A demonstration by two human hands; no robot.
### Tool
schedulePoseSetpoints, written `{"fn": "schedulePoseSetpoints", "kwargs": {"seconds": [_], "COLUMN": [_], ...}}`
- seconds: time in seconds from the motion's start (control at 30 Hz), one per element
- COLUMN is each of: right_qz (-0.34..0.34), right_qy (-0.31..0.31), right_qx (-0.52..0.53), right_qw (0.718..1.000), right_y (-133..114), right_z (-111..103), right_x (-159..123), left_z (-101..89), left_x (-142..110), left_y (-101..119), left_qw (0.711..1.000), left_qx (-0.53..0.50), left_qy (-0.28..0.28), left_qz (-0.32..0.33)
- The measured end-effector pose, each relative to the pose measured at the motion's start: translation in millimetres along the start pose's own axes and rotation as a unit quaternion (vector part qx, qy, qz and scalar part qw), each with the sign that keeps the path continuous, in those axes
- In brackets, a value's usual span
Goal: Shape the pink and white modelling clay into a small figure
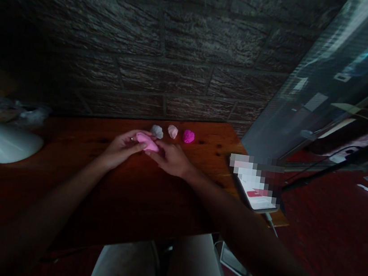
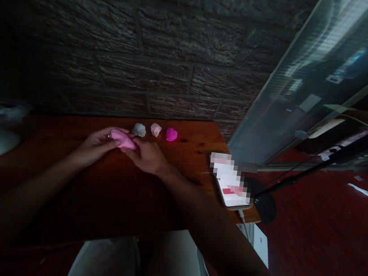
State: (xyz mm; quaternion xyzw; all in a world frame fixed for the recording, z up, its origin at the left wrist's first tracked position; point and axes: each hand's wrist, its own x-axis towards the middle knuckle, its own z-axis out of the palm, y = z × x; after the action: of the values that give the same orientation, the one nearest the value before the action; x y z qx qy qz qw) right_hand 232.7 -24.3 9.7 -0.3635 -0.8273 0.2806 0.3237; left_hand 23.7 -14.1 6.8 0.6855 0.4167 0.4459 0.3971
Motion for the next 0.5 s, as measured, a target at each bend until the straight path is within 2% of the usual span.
{"fn": "schedulePoseSetpoints", "kwargs": {"seconds": [0.23,0.5], "right_qz": [0.001,-0.006], "right_qy": [-0.022,-0.004], "right_qx": [0.009,0.041], "right_qw": [1.0,0.999], "right_y": [1.6,4.1], "right_z": [-3.5,0.4], "right_x": [-0.3,0.5], "left_z": [2.8,5.1], "left_x": [-0.1,0.2], "left_y": [-0.6,-1.1], "left_qw": [0.999,0.993], "left_qx": [-0.03,-0.107], "left_qy": [-0.01,0.014], "left_qz": [-0.011,-0.036]}}
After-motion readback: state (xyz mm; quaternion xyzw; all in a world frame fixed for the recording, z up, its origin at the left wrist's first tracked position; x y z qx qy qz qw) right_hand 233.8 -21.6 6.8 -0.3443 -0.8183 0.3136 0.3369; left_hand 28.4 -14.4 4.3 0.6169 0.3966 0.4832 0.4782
